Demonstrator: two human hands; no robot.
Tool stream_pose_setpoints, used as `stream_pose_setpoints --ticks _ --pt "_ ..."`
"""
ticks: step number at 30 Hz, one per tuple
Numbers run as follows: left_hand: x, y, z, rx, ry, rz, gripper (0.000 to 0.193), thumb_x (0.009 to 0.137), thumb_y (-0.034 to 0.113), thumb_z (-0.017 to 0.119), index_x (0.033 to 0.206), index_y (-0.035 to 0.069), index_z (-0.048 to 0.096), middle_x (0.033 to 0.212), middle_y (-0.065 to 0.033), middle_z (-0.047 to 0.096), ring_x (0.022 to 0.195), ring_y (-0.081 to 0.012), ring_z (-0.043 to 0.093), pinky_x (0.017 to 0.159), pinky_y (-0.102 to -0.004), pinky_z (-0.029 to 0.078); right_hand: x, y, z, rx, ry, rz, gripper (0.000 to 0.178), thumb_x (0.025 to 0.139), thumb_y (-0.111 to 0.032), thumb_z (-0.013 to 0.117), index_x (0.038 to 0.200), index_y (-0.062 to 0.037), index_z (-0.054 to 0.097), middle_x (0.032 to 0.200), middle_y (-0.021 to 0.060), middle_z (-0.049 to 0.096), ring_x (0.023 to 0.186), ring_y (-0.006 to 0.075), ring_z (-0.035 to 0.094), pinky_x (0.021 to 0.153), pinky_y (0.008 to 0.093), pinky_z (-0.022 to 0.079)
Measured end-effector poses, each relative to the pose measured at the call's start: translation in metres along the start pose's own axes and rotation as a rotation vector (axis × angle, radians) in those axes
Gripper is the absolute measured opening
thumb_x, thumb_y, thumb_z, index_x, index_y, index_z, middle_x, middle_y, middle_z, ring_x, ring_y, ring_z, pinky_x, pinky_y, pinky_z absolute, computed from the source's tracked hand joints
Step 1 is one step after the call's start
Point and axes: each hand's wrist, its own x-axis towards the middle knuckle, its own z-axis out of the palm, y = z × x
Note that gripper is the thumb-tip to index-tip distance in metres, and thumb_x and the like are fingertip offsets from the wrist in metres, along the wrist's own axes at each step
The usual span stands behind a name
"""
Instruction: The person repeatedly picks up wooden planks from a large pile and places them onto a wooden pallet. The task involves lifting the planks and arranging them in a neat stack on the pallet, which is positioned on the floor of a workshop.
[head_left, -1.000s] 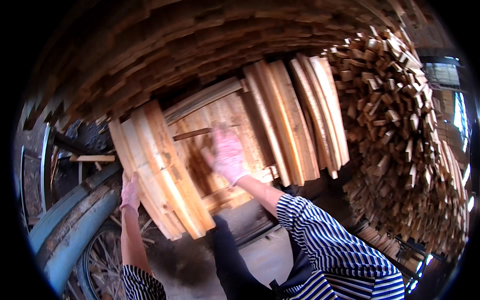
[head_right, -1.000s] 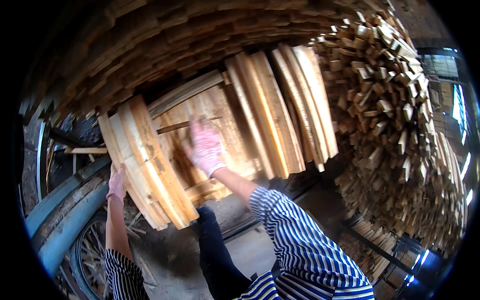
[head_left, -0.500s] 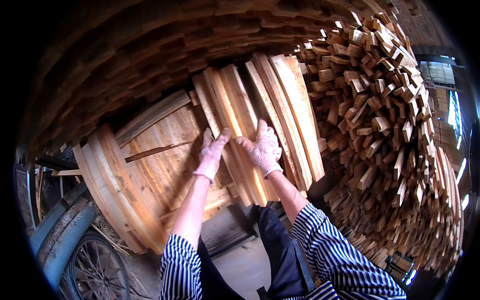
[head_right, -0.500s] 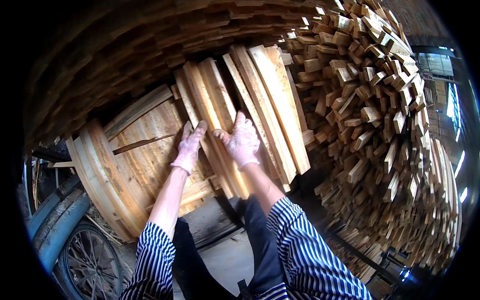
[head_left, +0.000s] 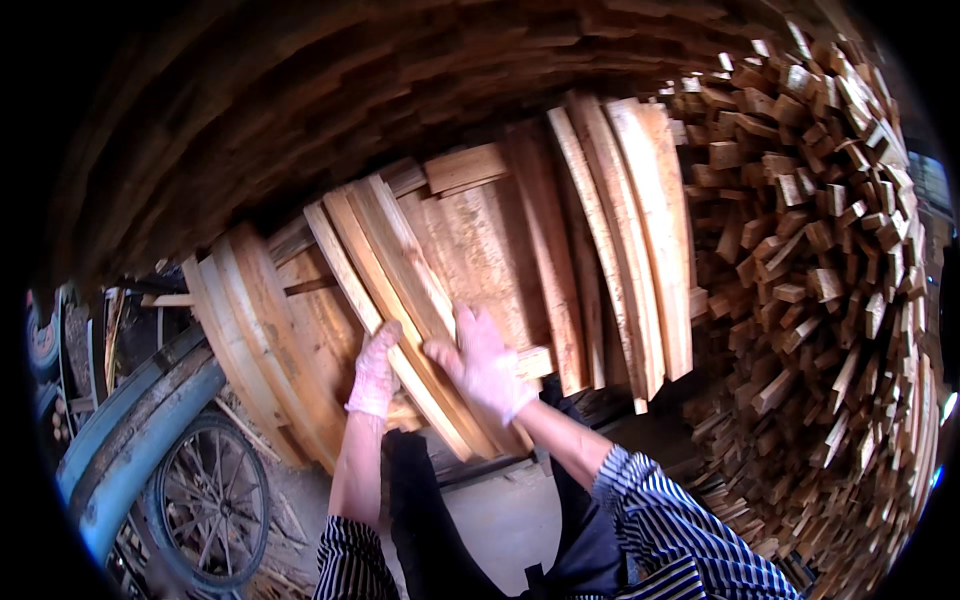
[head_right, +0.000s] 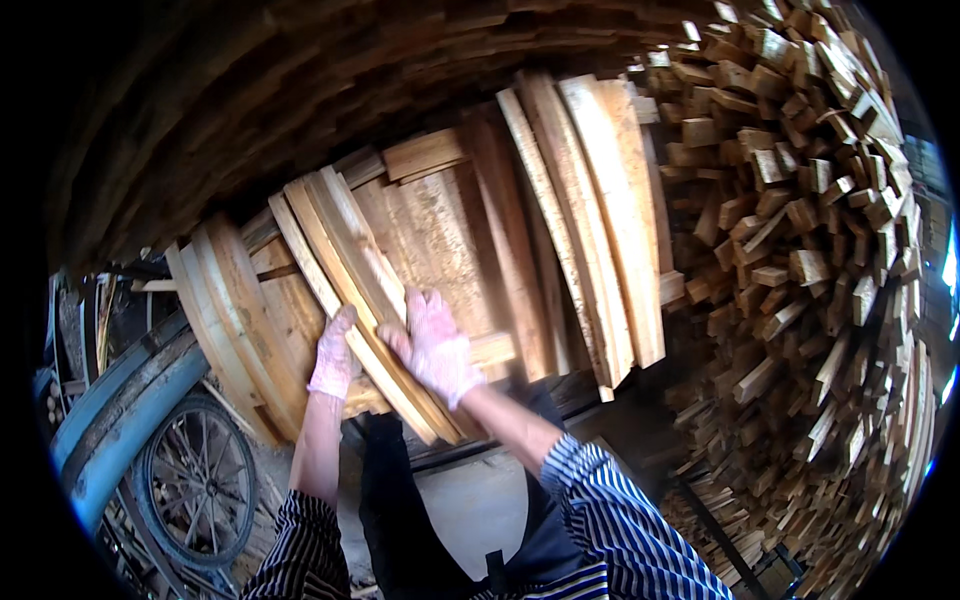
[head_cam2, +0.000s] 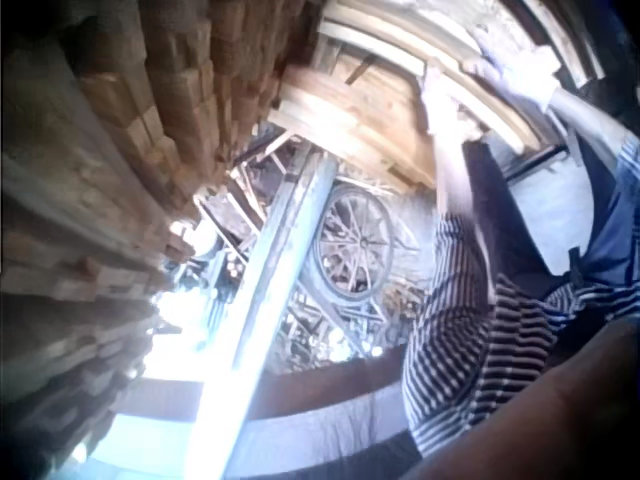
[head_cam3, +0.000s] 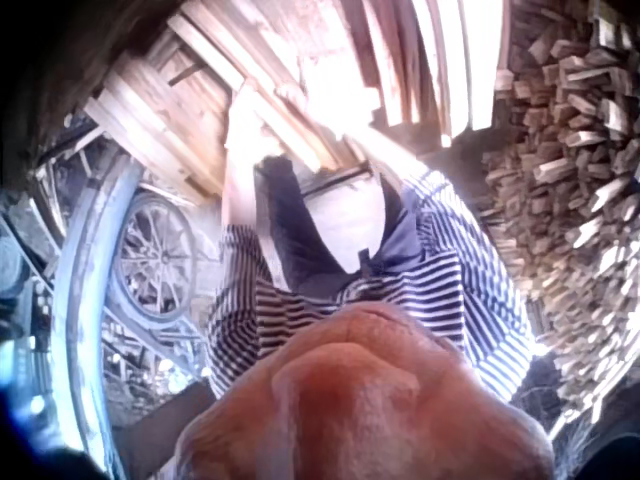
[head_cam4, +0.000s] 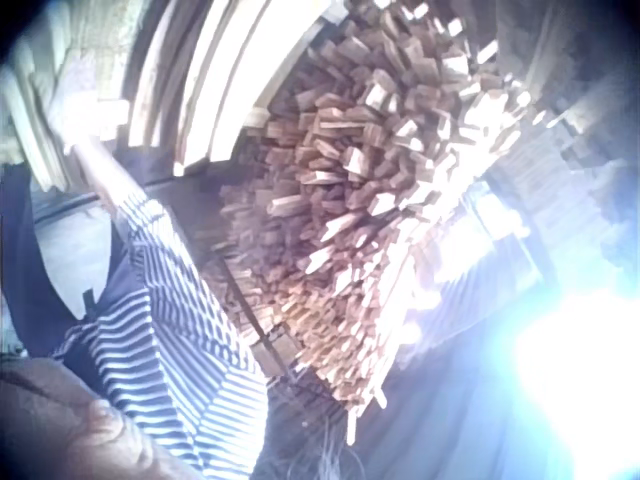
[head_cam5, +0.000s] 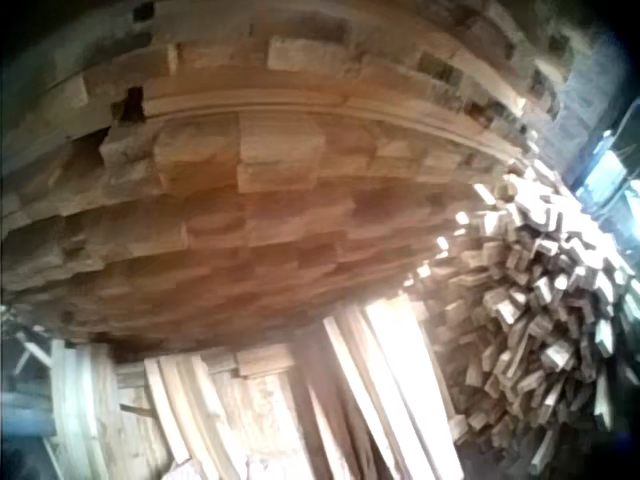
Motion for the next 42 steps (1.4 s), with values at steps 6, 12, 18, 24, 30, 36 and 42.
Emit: stream_pose_setpoints --ticks 6,12,18,24,30,36,42 --pt "0.016 0.019 0.018 0.214 0.075 0.042 0.059 0.082 0.024 0.085 0.131 0.004 0.057 0.112 -0.0082 0.067 0.103 -0.0221 0.066 0.094 -0.0386 0.055 0.053 0.042 0.019 0.374 -0.169 0.258 0.089 0.087 -0.040 0.079 0.150 0.0075 0.038 0.147 0.0286 0.050 0.139 0.0351 0.047 0.119 0.0429 0.036" --pt "-0.001 0.030 -0.009 0.193 0.030 0.071 0.062 0.083 0.019 0.085 0.132 -0.002 0.053 0.114 -0.0098 0.067 0.106 -0.0189 0.065 0.097 -0.0360 0.054 0.027 0.001 0.052 -0.319 0.148 -0.010 0.107 0.084 -0.057 0.075 0.157 0.0020 0.024 0.150 0.0298 0.044 0.129 0.0424 0.052 0.105 0.0434 0.047" --pt "-0.079 0.084 -0.095 0.062 0.048 0.094 0.055 0.089 0.023 0.081 0.133 0.001 0.056 0.119 -0.0116 0.069 0.110 -0.0211 0.068 0.096 -0.0373 0.057 0.035 0.010 0.062 -0.306 0.232 0.156 0.105 0.083 -0.042 0.079 0.161 -0.0078 0.018 0.152 0.0245 0.047 0.110 0.0400 0.067 0.086 0.0496 0.056" --pt "-0.096 0.149 -0.202 0.182 0.196 0.166 0.065 0.089 0.040 0.077 0.137 0.002 0.055 0.121 -0.0119 0.069 0.108 -0.0269 0.068 0.095 -0.0407 0.057 0.024 -0.078 0.117 -0.280 0.145 0.255 0.093 0.086 -0.042 0.071 0.157 -0.0034 0.025 0.135 0.0228 0.061 0.096 0.0338 0.071 0.079 0.0444 0.059" --pt "-0.071 0.160 -0.185 0.221 0.084 0.147 0.060 0.083 0.022 0.085 0.131 -0.004 0.058 0.112 -0.0099 0.069 0.102 -0.0200 0.068 0.090 -0.0356 0.057 0.068 -0.136 0.196 -0.081 0.021 0.154 0.092 0.096 -0.055 0.058 0.155 0.0055 0.022 0.142 0.0326 0.051 0.123 0.0454 0.059 0.105 0.0457 0.047" --pt "-0.102 0.160 -0.122 0.215 0.181 0.041 0.079 0.077 0.036 0.090 0.138 -0.001 0.056 0.129 -0.0154 0.062 0.120 -0.0275 0.059 0.096 -0.0407 0.056 -0.012 -0.157 0.212 -0.508 -0.020 -0.199 0.111 0.087 -0.073 0.057 0.162 -0.0034 0.014 0.162 0.0320 0.023 0.150 0.0450 0.027 0.121 0.0497 0.034" --pt "-0.115 0.142 -0.086 0.280 0.052 -0.001 0.100 0.078 0.073 0.073 0.143 0.001 0.048 0.134 -0.0183 0.058 0.116 -0.0314 0.063 0.094 -0.0464 0.058 -0.041 -0.141 0.162 0.321 -0.012 -0.002 0.108 0.080 -0.018 0.080 0.164 -0.0089 0.013 0.166 0.0241 0.022 0.153 0.0355 0.025 0.124 0.0403 0.030"
